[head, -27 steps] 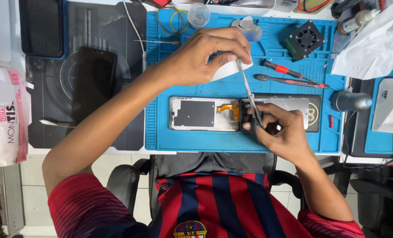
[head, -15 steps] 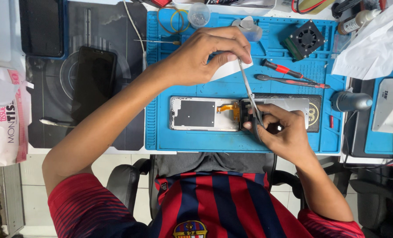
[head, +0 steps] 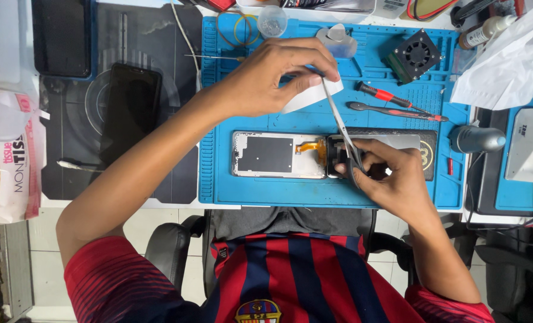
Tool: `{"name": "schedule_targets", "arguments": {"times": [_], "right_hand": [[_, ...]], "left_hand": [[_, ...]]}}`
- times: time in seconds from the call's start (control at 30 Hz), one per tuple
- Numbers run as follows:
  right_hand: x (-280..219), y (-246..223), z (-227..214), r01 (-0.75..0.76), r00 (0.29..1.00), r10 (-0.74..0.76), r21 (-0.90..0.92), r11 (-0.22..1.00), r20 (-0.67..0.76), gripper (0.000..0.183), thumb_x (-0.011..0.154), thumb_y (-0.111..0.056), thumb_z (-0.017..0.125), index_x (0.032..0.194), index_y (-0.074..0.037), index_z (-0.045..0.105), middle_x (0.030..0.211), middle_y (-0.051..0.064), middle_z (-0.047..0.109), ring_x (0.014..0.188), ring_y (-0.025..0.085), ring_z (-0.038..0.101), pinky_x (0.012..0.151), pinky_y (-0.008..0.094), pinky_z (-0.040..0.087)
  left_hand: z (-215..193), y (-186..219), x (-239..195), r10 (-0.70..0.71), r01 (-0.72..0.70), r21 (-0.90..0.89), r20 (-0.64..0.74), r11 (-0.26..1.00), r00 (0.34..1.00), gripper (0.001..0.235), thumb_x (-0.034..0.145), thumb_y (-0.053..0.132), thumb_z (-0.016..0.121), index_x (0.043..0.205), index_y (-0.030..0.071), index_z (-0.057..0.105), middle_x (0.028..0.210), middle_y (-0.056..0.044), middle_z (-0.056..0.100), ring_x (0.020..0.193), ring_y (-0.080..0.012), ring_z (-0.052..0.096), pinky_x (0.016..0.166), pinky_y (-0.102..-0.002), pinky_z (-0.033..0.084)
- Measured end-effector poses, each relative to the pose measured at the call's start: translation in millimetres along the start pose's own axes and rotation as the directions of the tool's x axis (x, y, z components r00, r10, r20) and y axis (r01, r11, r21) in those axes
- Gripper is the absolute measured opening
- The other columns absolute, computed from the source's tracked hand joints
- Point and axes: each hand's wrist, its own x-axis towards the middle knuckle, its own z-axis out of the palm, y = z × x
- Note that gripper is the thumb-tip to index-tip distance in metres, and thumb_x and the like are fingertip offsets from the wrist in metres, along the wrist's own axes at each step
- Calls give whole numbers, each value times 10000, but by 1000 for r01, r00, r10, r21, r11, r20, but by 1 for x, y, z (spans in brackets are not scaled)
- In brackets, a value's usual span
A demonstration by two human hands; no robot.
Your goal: The person applies a white adhesive strip to the inner edge of a disassembled smartphone frame, then uses a tube to apply black adhesive along the frame's perimeter. The person works on a blue mat with tools and phone parts nearby.
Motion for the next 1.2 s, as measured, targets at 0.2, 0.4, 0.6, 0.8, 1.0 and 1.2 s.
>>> {"name": "schedule_targets", "arguments": {"times": [0.2, 0.4, 0.6, 0.8, 1.0, 1.2], "right_hand": [[2, 1, -5, 54, 997, -61, -112, 992, -57, 456, 744, -30, 812, 1197, -52, 760, 715, 33, 657, 667, 101, 668, 625, 256, 529], [3, -3, -6, 81, 992, -93, -136, 987, -87, 463, 757, -42, 832, 1214, -34, 755, 721, 49, 659, 645, 129, 657, 612, 268, 521], [3, -1, -6, 259, 948, -292, -229, 938, -125, 464, 805, -76, 852, 1245, -17, 717, 925, 130, 734, 751, 197, 718, 681, 295, 553], [2, -1, -7, 233, 948, -288, -320, 918, -136, 480, 779, -56, 861, 1237, -17, 723, 797, 116, 706, 673, 223, 689, 625, 324, 520], [4, -5, -13, 235, 950, -290, -347, 908, -117, 487, 779, -88, 860, 1246, -31, 735, 799, 101, 710, 679, 212, 691, 632, 327, 526], [8, -10, -26, 222, 964, -261, -380, 898, -55, 472, 778, -200, 891, 1202, -44, 757, 758, 105, 708, 607, 216, 673, 553, 339, 499]], "left_hand": [[-2, 12, -5, -61, 55, -148, -31, 987, 998, 216, 996, 2, 687, 1205, 23, 638, 1326, -58, 589, 1294, -219, 635, 1034, -374, 555], [-3, 14, -6, -42, 39, -46, -65, 998, 997, 193, 985, 47, 766, 1156, 42, 676, 1268, -52, 619, 1256, -208, 658, 905, -330, 612], [0, 14, -8, -46, 43, -38, -104, 998, 993, 207, 987, 79, 769, 1176, 47, 692, 1271, -59, 637, 1197, -201, 691, 882, -323, 614], [2, 15, -9, -63, 62, -20, -103, 998, 993, 169, 980, 69, 775, 1137, 37, 722, 1245, -46, 662, 1161, -194, 707, 859, -323, 621], [5, 11, -10, -36, 32, -46, -93, 998, 995, 270, 970, 33, 760, 1236, 63, 725, 1296, -47, 644, 1212, -202, 682, 876, -321, 619], [10, 10, -11, -52, 49, -34, -97, 998, 994, 291, 982, 34, 755, 1266, 87, 712, 1332, -44, 633, 1252, -208, 665, 913, -339, 610]]}}
